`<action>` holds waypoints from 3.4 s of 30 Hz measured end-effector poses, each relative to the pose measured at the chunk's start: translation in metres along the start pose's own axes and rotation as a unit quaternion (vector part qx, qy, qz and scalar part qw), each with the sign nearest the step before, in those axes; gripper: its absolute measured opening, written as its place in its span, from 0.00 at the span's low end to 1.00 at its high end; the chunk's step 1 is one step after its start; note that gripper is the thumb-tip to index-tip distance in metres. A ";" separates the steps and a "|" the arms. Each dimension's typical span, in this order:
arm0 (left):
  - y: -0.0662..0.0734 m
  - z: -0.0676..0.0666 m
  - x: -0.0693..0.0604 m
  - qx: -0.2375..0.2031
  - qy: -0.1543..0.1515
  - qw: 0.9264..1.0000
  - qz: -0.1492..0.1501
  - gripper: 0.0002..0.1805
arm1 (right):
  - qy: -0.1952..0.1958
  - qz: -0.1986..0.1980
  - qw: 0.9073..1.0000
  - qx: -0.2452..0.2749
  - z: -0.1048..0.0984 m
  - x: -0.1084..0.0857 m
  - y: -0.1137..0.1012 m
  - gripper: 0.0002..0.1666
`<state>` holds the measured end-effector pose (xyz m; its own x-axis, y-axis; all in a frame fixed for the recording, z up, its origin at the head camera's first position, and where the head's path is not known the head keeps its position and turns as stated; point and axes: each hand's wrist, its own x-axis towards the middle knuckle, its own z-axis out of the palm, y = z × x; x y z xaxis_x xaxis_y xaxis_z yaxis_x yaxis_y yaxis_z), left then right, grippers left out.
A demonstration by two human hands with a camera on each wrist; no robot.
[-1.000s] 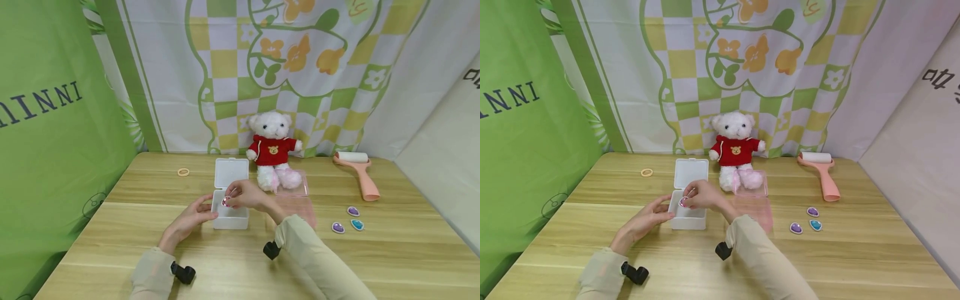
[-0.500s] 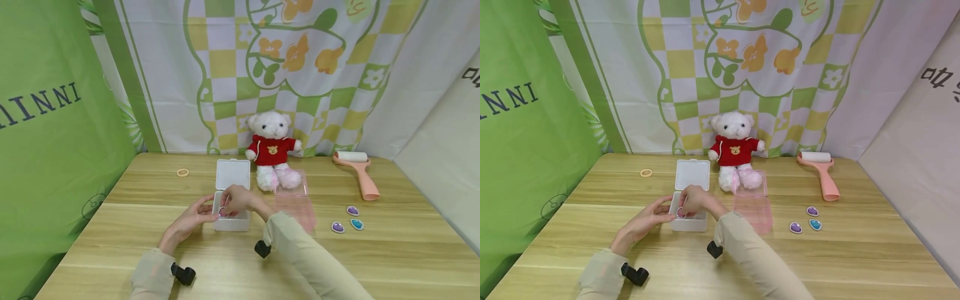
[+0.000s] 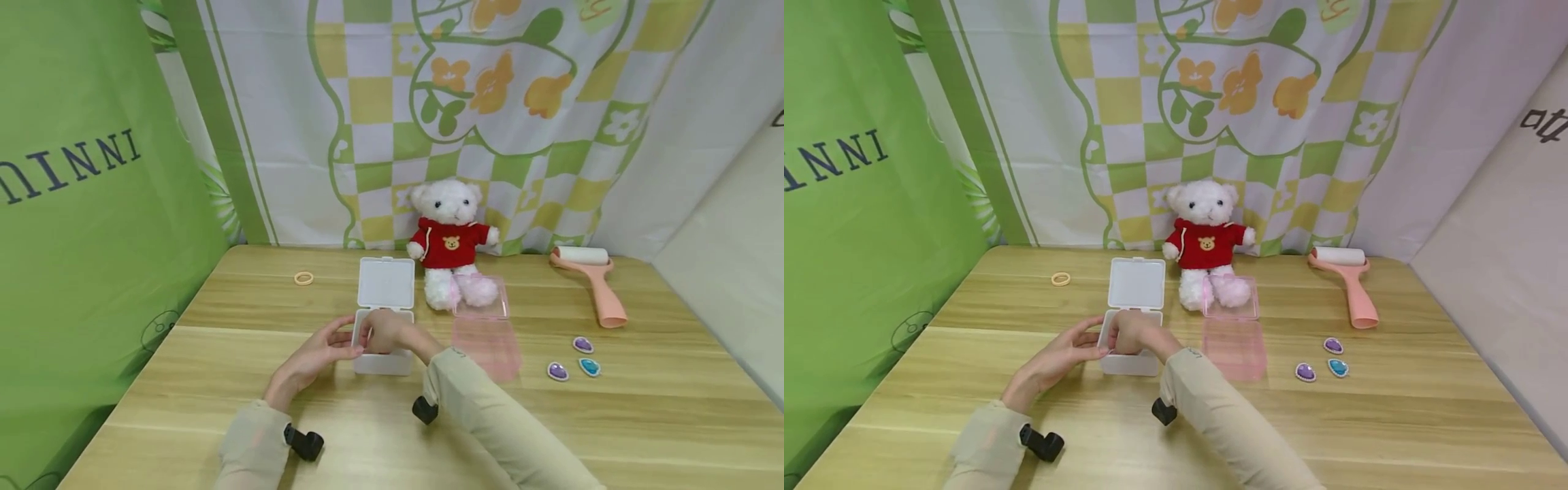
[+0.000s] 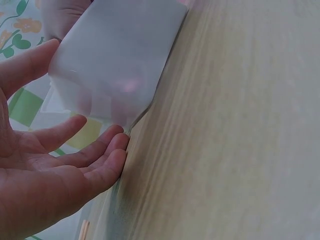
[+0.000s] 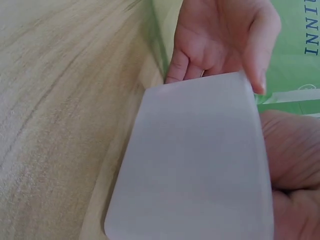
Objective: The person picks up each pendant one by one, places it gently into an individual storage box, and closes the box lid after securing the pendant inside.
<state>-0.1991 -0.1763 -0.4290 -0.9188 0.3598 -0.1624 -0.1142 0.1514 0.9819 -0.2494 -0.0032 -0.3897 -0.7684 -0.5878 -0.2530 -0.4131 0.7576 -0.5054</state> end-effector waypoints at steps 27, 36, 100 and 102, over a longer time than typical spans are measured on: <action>0.002 0.002 0.003 -0.001 -0.009 1.000 0.012 0.39 | 0.093 -0.052 0.993 0.047 -0.014 -0.026 -0.005 0.05; 0.001 0.000 0.001 0.000 0.000 1.000 0.026 0.40 | 0.141 -0.035 0.965 0.221 -0.046 -0.066 0.015 0.11; -0.002 0.000 0.005 -0.015 -0.056 0.998 0.033 0.45 | 0.223 0.176 0.912 0.297 -0.063 -0.229 0.285 0.29; -0.003 -0.001 0.005 -0.015 -0.055 0.998 0.033 0.45 | 0.221 0.175 0.920 0.274 -0.062 -0.228 0.285 0.30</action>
<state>-0.2032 -0.1755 -0.4322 -0.8782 0.4665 -0.1057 -0.0682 0.0967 0.9930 -0.2219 0.3644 -0.4244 -0.9809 -0.0709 -0.1813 0.1130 0.5508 -0.8269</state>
